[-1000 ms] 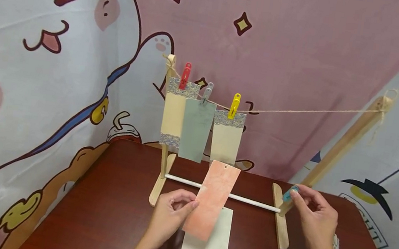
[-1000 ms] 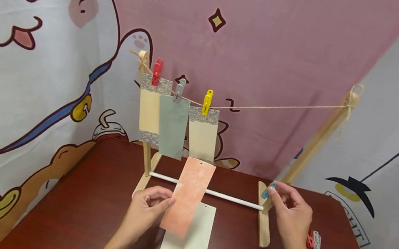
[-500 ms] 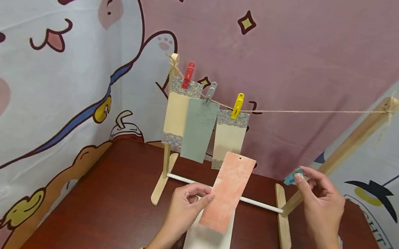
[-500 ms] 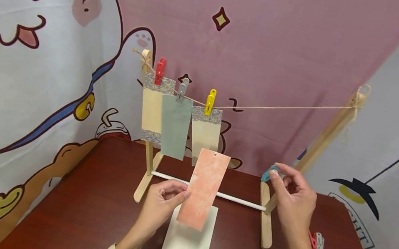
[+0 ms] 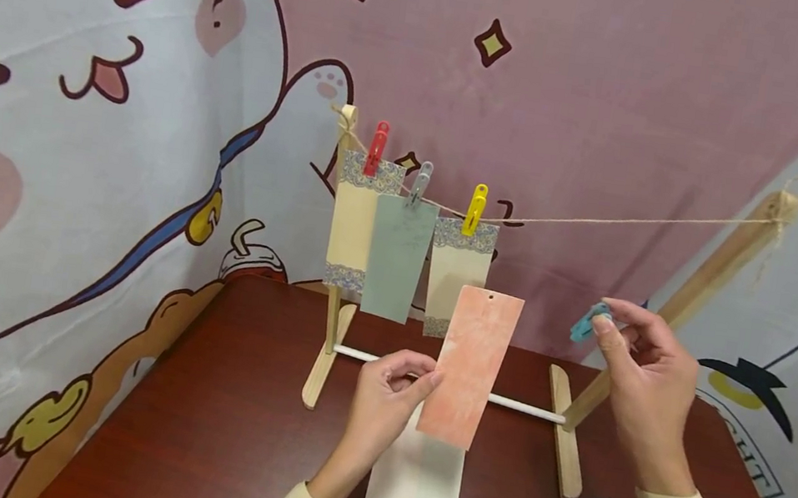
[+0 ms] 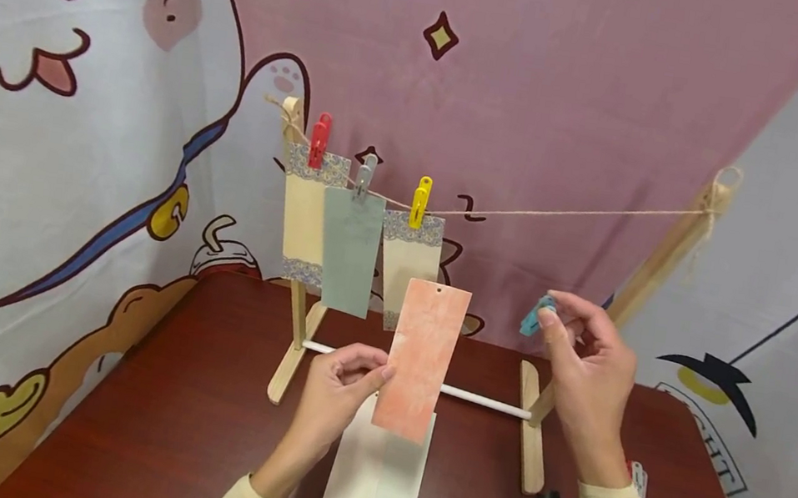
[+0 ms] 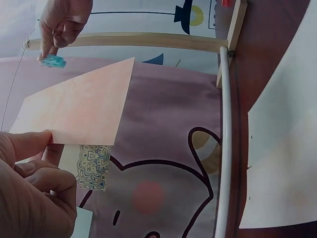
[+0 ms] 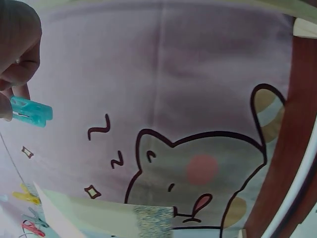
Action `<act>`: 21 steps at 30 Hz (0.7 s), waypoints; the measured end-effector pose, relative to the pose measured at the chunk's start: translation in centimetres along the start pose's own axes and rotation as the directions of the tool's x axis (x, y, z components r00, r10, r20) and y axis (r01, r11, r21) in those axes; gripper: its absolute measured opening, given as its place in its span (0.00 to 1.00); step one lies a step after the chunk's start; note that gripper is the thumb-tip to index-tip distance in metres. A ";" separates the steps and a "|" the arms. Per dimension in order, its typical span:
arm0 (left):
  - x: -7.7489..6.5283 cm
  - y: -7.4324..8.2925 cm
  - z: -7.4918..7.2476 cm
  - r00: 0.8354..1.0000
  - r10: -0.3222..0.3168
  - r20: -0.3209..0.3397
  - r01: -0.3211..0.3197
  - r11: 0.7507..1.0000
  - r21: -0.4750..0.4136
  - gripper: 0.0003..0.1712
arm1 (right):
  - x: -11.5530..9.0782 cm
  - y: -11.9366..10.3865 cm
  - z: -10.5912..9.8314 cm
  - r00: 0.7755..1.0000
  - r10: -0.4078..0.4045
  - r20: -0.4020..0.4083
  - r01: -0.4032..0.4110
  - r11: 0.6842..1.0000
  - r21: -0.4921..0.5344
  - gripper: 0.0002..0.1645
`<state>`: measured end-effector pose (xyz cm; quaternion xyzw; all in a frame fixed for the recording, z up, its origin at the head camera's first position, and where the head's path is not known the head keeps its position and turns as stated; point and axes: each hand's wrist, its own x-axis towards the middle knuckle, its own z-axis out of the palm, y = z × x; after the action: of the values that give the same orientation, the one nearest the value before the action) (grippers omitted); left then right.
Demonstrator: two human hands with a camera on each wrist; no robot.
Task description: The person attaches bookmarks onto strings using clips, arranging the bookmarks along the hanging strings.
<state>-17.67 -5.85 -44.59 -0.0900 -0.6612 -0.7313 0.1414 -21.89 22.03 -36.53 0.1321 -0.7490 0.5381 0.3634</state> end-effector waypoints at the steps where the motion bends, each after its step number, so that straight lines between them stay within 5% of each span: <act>1: 0.0 0.0 0.1 1.000 -0.004 -0.005 0.004 1.000 0.001 0.02 | 0.2 -0.2 0.0 1.000 -0.004 0.002 0.004 1.000 0.021 0.16; 10: 0.9 0.2 1.0 1.000 -0.010 -0.001 0.010 1.000 -0.018 0.02 | 1.5 -1.8 1.3 0.999 -0.044 0.013 0.040 0.973 0.229 0.15; 14: 1.2 0.4 1.2 1.000 -0.012 0.007 0.012 1.000 -0.027 0.02 | 2.0 -2.4 2.3 0.997 -0.083 0.008 0.074 0.930 0.359 0.14; 21: 1.6 0.7 1.5 1.000 0.012 -0.019 -0.012 1.000 0.002 0.03 | 2.6 -3.6 2.8 0.994 -0.112 0.008 0.102 0.930 0.353 0.14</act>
<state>-19.06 -4.56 -43.27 -0.0866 -0.6601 -0.7305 0.1521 -22.78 18.61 -32.62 0.2432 -0.6372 0.6410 0.3520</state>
